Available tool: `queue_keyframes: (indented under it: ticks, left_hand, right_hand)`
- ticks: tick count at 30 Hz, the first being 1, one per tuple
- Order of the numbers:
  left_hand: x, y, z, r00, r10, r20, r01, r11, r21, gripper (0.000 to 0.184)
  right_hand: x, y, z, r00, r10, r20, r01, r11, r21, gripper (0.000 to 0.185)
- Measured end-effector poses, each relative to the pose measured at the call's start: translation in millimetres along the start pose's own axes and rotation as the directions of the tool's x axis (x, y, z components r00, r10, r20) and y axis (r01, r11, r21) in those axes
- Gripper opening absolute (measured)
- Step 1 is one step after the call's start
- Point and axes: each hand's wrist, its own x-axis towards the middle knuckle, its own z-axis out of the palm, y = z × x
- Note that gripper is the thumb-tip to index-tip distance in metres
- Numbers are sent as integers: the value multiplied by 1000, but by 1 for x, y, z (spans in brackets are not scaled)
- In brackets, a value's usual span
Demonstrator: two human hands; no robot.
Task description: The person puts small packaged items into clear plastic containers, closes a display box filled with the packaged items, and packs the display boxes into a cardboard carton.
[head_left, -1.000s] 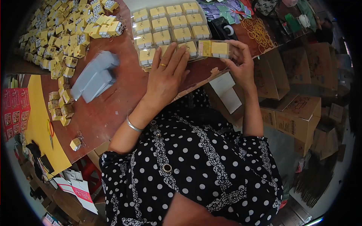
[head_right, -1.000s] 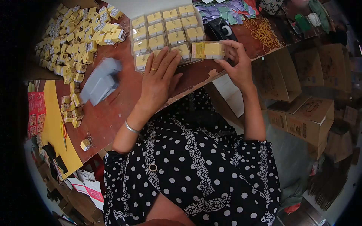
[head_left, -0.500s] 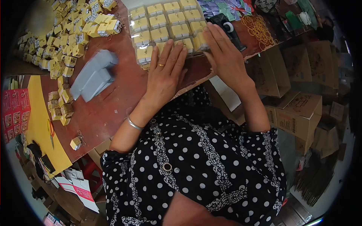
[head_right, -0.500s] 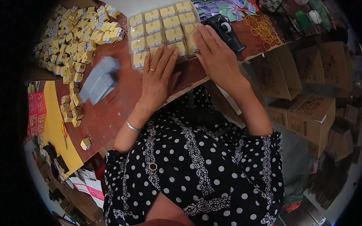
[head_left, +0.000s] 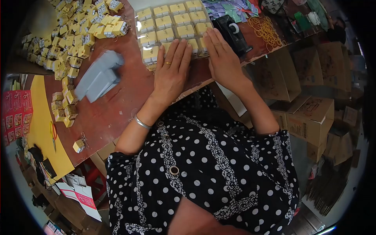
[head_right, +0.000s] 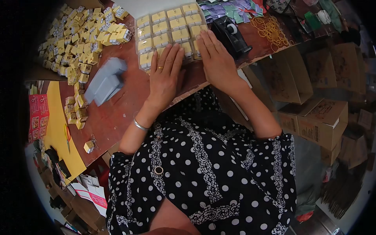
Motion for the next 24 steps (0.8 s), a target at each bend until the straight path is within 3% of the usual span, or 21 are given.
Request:
queue_keyframes:
  ticks: [2, 4, 7, 9, 10, 11, 12, 13, 14, 16, 18, 20, 21, 22, 23, 24]
  left_hand:
    - [3, 3, -3, 1000, -5, 2, 5, 1000, 2, 61]
    - [6, 1, 0, 1000, -8, 1, 8, 1000, 5, 68]
    - [-1, 1, 12, 998, 58, -25, -55, 990, 133, 64]
    - [2, 1, 9, 997, 72, 10, -73, 985, 156, 73]
    - [4, 2, -2, 998, 62, 2, -62, 998, 5, 73]
    - [9, -3, -14, 997, 65, -38, -63, 997, 35, 73]
    - [13, -11, -27, 999, -4, -48, 0, 996, -89, 69]
    - [17, -22, -38, 997, -69, -45, 58, 974, -218, 65]
    - [22, -46, -47, 968, -176, -178, 121, 952, -282, 54]
    - [45, -91, -58, 804, -561, -196, 315, 682, -660, 55]
    - [72, -160, -43, 725, -689, 3, 456, 477, -752, 69]
    - [102, -200, -26, 667, -710, 227, 478, 174, -861, 81]
    - [113, -194, -45, 677, -622, 392, 557, 87, -826, 89]
    - [121, -213, -37, 693, -500, 519, 620, 48, -783, 91]
    - [128, -234, -29, 682, -363, 635, 688, 23, -725, 92]
    - [131, -224, -39, 645, -365, 671, 735, 56, -676, 90]
  right_hand:
    - [0, -2, -2, 1000, 4, -31, -3, 999, 39, 68]
    - [0, -2, -7, 998, 0, 56, 2, 999, -36, 69]
    - [-3, -8, 4, 999, 25, 20, -22, 988, -155, 73]
    - [-4, -9, -2, 999, -3, 37, 9, 987, -163, 71]
    - [-1, -6, -9, 998, -11, 64, 22, 985, -171, 70]
    - [6, 1, -21, 999, -39, 30, 44, 981, -190, 70]
    - [12, 11, -32, 1000, 4, 25, -7, 993, 119, 67]
    - [18, 22, -42, 998, 38, 44, -53, 906, 421, 65]
    - [32, 38, -44, 979, 205, 10, -169, 776, 607, 56]
    - [82, 78, -45, 886, 456, 87, -327, 480, 814, 58]
    - [130, 101, -38, 819, 506, 272, -407, 178, 896, 71]
    - [171, 122, -27, 808, 422, 411, -467, 36, 883, 78]
    - [189, 134, -21, 797, 338, 501, -554, 77, 829, 71]
    - [200, 140, -14, 808, 328, 489, -542, 89, 836, 71]
    - [209, 146, -5, 773, 161, 613, -628, 61, 776, 66]
    - [216, 150, 3, 697, -11, 717, -716, 49, 697, 61]
